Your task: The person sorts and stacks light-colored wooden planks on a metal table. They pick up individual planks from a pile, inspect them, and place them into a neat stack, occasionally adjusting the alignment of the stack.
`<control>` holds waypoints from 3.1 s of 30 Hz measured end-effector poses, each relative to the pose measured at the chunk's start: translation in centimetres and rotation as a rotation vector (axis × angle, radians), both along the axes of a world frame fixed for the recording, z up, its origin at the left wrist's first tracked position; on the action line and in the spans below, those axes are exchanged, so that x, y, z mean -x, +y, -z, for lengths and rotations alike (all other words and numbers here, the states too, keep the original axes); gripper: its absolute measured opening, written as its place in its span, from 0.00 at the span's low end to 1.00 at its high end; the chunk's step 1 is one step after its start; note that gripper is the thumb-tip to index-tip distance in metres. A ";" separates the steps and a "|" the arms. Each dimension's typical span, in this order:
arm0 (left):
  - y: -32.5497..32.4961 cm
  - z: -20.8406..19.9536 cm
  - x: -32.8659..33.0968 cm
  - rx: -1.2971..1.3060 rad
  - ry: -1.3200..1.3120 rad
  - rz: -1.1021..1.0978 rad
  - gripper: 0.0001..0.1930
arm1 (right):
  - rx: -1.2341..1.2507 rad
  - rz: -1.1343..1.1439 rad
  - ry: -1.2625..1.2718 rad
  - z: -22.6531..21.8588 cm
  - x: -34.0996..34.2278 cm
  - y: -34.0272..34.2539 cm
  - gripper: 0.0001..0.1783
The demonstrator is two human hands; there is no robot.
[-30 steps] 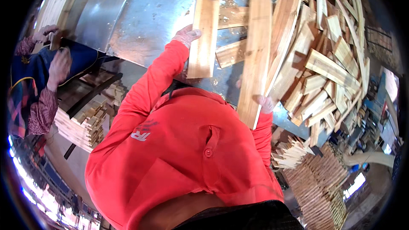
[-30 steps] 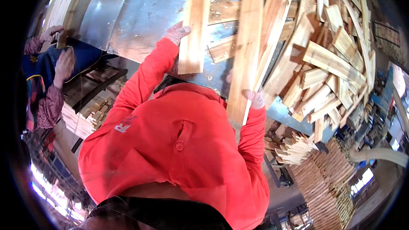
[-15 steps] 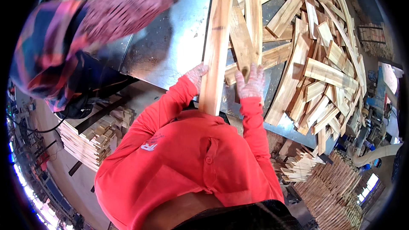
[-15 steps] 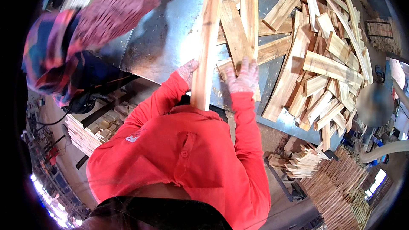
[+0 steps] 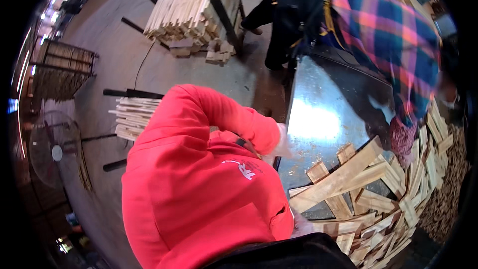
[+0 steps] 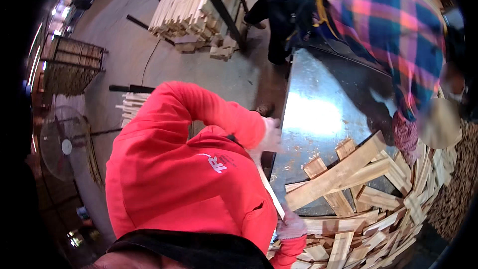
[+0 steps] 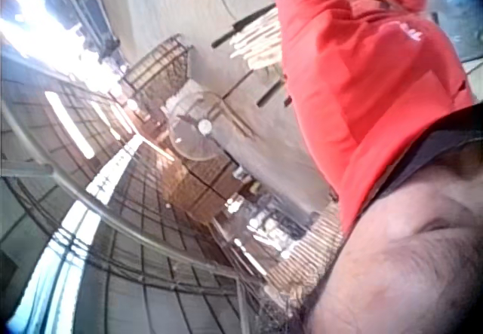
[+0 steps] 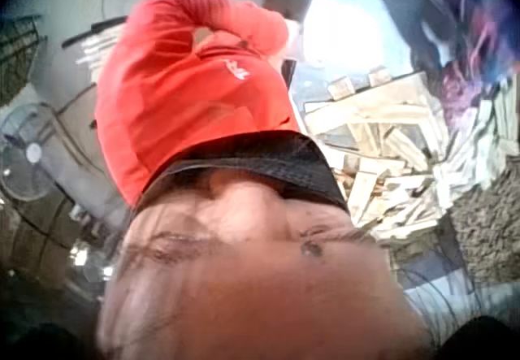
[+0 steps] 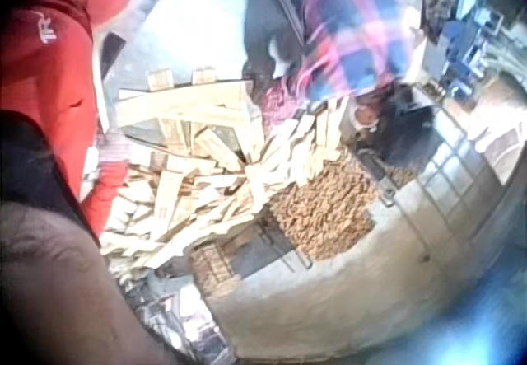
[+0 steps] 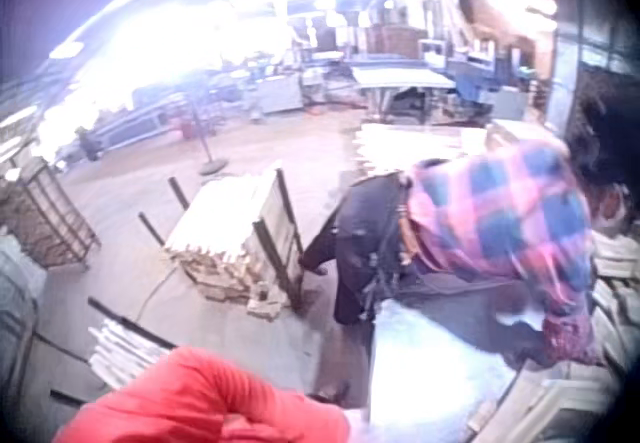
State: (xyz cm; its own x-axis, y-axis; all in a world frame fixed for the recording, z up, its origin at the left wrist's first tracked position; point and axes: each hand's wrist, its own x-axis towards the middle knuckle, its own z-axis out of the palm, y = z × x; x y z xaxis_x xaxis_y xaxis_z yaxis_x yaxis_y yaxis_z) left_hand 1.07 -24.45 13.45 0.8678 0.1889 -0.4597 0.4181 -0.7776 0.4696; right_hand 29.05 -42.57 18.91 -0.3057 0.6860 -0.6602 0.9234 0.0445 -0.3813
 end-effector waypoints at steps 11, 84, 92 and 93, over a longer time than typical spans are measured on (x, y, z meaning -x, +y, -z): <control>-5.6 -0.4 30.0 -0.007 -0.976 -1.492 0.17 | -1.394 -0.123 0.587 -7.6 18.3 20.1 0.22; -19.4 14.4 -23.0 1.415 -0.201 -1.561 0.27 | -0.369 1.907 -0.825 11.0 -25.3 -40.4 0.69; -22.6 13.4 -23.4 0.938 -0.338 -1.728 0.31 | -0.740 1.479 -0.763 3.6 -22.6 -37.0 0.65; -22.7 12.9 -23.5 0.895 -0.296 -1.690 0.31 | -0.656 1.386 -0.752 5.5 -23.8 -37.8 0.65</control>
State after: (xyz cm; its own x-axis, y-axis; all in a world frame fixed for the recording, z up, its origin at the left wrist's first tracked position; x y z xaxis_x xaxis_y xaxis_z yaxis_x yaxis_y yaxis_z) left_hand 24.57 -47.18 0.54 0.1243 0.6148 -0.7788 0.2078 0.7514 0.6263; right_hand 52.84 -80.35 13.45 0.9321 0.3446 0.1112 0.3570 -0.9260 -0.1228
